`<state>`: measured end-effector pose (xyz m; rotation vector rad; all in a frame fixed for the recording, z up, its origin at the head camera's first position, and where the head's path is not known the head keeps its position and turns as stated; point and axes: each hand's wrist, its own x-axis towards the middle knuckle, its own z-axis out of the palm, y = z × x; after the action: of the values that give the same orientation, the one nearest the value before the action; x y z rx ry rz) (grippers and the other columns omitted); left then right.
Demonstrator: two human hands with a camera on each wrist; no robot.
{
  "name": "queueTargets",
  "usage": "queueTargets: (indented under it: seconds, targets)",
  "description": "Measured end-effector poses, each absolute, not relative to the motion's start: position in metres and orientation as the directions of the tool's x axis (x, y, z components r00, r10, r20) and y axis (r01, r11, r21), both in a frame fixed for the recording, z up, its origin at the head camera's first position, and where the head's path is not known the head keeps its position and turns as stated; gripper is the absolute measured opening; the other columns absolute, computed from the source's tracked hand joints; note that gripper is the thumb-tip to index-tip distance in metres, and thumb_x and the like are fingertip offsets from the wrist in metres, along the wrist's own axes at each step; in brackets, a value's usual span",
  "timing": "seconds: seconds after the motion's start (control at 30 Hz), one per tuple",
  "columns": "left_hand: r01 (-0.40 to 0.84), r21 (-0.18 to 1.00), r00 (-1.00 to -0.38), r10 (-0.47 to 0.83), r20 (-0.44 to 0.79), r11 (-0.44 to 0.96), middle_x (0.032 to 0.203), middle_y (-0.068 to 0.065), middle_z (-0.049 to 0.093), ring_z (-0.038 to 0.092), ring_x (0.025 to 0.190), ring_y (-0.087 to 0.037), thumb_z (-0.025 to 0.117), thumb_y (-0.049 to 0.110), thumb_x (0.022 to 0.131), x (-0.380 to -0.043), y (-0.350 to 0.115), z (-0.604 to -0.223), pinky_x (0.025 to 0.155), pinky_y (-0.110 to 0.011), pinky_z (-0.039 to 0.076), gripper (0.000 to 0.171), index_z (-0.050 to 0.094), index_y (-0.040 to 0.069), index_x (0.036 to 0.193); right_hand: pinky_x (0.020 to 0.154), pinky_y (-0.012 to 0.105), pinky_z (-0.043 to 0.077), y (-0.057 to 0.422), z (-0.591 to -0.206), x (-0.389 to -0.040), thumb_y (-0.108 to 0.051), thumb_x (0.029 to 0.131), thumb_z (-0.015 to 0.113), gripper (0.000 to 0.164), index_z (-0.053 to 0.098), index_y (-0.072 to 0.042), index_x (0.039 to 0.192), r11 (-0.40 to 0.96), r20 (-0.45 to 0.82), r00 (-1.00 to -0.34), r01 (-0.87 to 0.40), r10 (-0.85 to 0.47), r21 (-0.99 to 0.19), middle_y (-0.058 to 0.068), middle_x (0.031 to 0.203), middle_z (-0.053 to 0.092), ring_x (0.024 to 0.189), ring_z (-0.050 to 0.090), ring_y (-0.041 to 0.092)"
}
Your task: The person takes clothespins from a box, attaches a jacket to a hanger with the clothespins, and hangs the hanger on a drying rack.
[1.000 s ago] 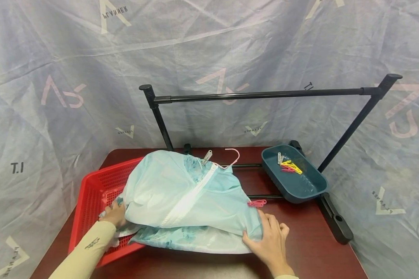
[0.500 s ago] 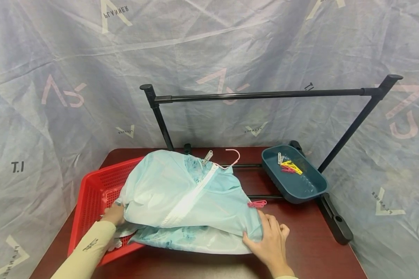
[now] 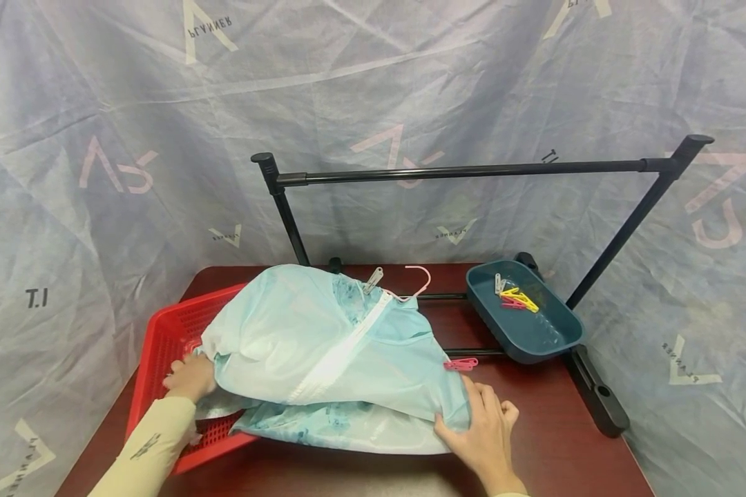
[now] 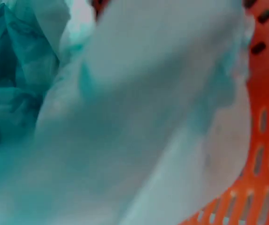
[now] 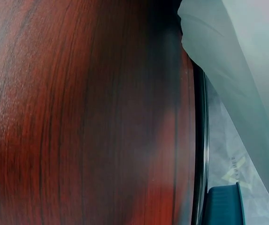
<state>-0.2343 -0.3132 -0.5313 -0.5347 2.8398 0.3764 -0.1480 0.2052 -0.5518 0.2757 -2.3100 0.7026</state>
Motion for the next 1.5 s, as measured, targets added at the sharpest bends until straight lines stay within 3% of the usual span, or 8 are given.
queueTargets:
  seconds: [0.27,0.43,0.6,1.03,1.33,1.5]
  targets:
    - [-0.310,0.197,-0.950,-0.299,-0.087,0.930,0.104,-0.044,0.041,0.037,0.103,-0.062,0.038,0.015,0.087,-0.225,-0.324,-0.520,0.078,-0.076,0.034,0.047,0.045,-0.025,0.111,0.071,0.049,0.020,0.205,-0.551,-0.148,-0.034,0.059,0.078,0.075,0.062,0.002,0.123,0.827,0.682,-0.731,-0.385,-0.002,-0.410,0.015,0.095,0.058,0.082,0.054,0.025]
    - [-0.297,0.226,-0.948,-0.315,0.050,0.928,0.098,-0.043,0.040,0.037,0.097,-0.060,0.039,0.013,0.084,-0.223,-0.327,-0.516,0.075,-0.076,0.033,0.039,0.043,-0.022,0.101,0.071,0.049,0.020,0.205,-0.551,-0.147,-0.033,0.058,0.079,0.075,0.062,0.001,0.123,0.830,0.672,-0.740,-0.373,0.003,-0.415,0.014,0.095,0.058,0.082,0.054,0.025]
    - [-0.297,0.264,-0.924,-0.346,0.161,0.918,0.096,-0.041,0.038,0.036,0.095,-0.059,0.041,0.011,0.081,-0.222,-0.328,-0.510,0.075,-0.075,0.030,0.032,0.040,-0.018,0.093,0.071,0.049,0.020,0.204,-0.551,-0.146,-0.032,0.058,0.080,0.075,0.062,0.001,0.123,0.829,0.668,-0.744,-0.368,0.009,-0.421,0.015,0.095,0.058,0.083,0.054,0.026]
    - [-0.245,0.336,-0.869,-0.360,0.341,0.909,0.094,-0.036,0.039,0.037,0.094,-0.055,0.047,0.015,0.080,-0.226,-0.319,-0.487,0.077,-0.066,0.029,0.032,0.041,-0.015,0.089,0.071,0.049,0.019,0.204,-0.548,-0.144,-0.032,0.059,0.081,0.075,0.061,0.001,0.124,0.833,0.653,-0.757,-0.351,0.017,-0.429,0.015,0.096,0.058,0.084,0.053,0.026]
    - [-0.137,0.349,-0.813,-0.306,0.496,0.927,0.092,-0.033,0.040,0.038,0.088,-0.052,0.054,0.023,0.084,-0.225,-0.296,-0.469,0.073,-0.060,0.030,0.037,0.041,-0.012,0.090,0.071,0.050,0.018,0.206,-0.549,-0.145,-0.030,0.057,0.082,0.078,0.060,0.002,0.124,0.831,0.642,-0.766,-0.338,0.029,-0.441,0.016,0.098,0.057,0.086,0.053,0.028]
    - [-0.012,0.316,-0.759,-0.214,0.614,0.949,0.086,-0.030,0.039,0.038,0.079,-0.048,0.056,0.022,0.084,-0.223,-0.282,-0.459,0.066,-0.056,0.030,0.034,0.040,-0.007,0.085,0.072,0.051,0.018,0.207,-0.549,-0.144,-0.030,0.057,0.084,0.079,0.060,0.002,0.125,0.834,0.618,-0.785,-0.314,0.041,-0.454,0.017,0.099,0.057,0.087,0.052,0.029]
